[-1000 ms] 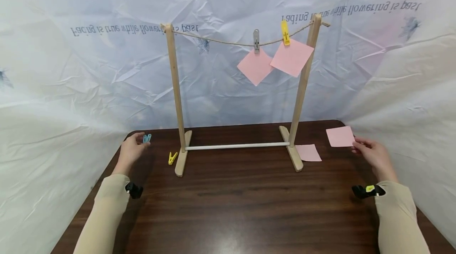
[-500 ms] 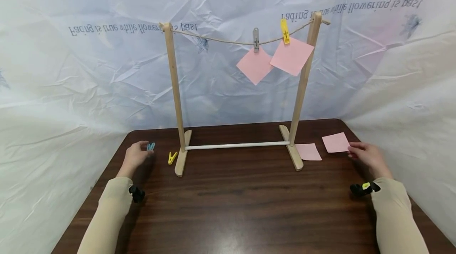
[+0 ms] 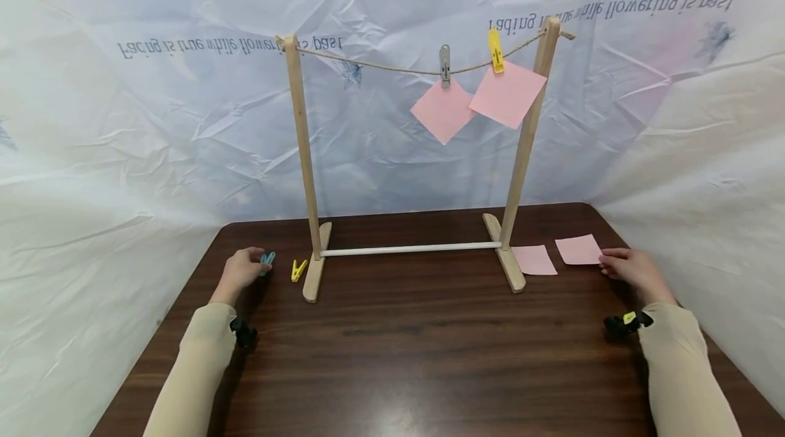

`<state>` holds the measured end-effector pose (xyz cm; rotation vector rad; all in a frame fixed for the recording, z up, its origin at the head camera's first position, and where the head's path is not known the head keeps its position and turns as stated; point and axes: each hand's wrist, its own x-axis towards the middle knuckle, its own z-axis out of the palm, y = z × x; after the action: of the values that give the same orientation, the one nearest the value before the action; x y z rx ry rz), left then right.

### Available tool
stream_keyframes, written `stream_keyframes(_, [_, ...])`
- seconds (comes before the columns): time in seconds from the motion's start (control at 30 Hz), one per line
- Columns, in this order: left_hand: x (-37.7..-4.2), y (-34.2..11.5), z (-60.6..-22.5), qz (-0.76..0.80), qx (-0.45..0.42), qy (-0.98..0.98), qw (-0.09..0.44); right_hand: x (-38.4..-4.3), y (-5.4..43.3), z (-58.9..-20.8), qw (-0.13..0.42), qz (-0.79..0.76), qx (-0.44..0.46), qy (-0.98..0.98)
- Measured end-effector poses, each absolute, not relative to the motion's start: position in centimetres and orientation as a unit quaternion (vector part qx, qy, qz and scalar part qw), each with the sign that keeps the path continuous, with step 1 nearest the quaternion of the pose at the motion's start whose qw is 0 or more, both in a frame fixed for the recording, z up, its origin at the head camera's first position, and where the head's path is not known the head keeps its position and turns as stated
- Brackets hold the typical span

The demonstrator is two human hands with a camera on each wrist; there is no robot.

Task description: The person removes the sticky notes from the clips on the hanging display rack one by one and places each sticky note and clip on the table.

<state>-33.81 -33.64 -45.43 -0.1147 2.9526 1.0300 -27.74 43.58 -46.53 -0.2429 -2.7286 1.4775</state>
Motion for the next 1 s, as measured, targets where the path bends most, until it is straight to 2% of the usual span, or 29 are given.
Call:
stream_keyframes(0.3, [-33.89, -33.44, -45.25, 0.322, -0.027, 0.946, 0.011, -27.99, 43.6, -46.4, 0.002, 0.437, -0.087, -0.895])
stream_keyframes(0.63, [-33.74, -32.94, -45.02, 0.324, -0.03, 0.945, 0.02, -27.53, 43.02, -46.43, 0.03, 0.365, -0.085, -0.927])
stream_keyframes(1.0, [-33.74, -33.01, -45.83, 0.328, -0.03, 0.944, 0.022, -27.77, 42.64, -46.13, 0.029, 0.314, -0.089, -0.945])
